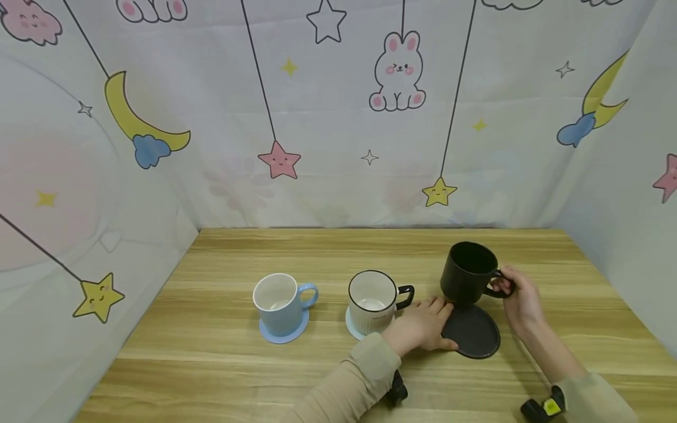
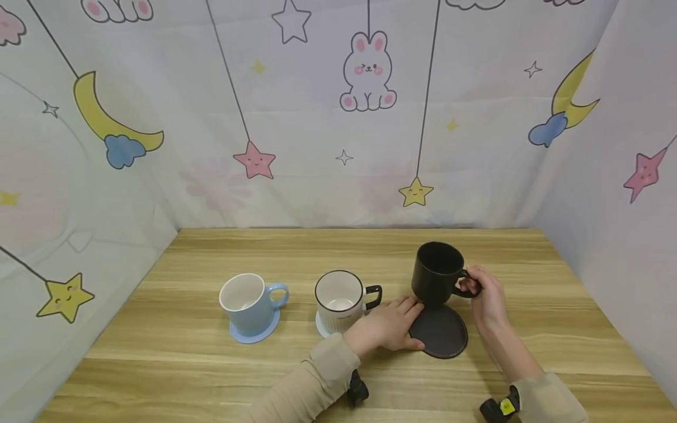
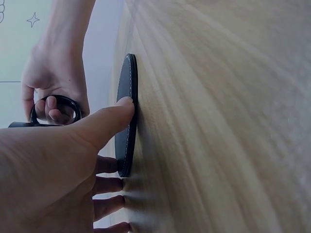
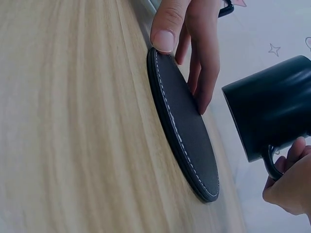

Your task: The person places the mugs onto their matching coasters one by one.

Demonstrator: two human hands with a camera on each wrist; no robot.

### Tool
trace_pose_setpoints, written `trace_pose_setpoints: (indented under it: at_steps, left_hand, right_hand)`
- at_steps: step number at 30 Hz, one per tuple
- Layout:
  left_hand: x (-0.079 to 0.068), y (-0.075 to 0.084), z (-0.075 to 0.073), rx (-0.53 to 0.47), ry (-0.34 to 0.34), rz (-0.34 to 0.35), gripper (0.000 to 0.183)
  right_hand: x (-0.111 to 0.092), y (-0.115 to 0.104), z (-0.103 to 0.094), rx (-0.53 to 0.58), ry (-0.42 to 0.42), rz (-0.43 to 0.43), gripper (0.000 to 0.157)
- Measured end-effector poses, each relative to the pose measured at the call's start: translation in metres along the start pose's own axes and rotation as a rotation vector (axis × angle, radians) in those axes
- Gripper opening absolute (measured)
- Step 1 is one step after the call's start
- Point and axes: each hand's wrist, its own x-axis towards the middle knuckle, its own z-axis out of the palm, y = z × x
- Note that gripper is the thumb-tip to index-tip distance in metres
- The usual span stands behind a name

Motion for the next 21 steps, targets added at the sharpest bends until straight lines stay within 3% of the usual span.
trace_pose_setpoints:
  at_steps: [21]
  left_hand:
    - [0.009, -0.001, 0.009, 0.014, -0.033, -0.004, 0.086]
  right_hand:
    - [-0.019, -0.008, -0.004, 0.021, -0.056, -0.005, 0.041]
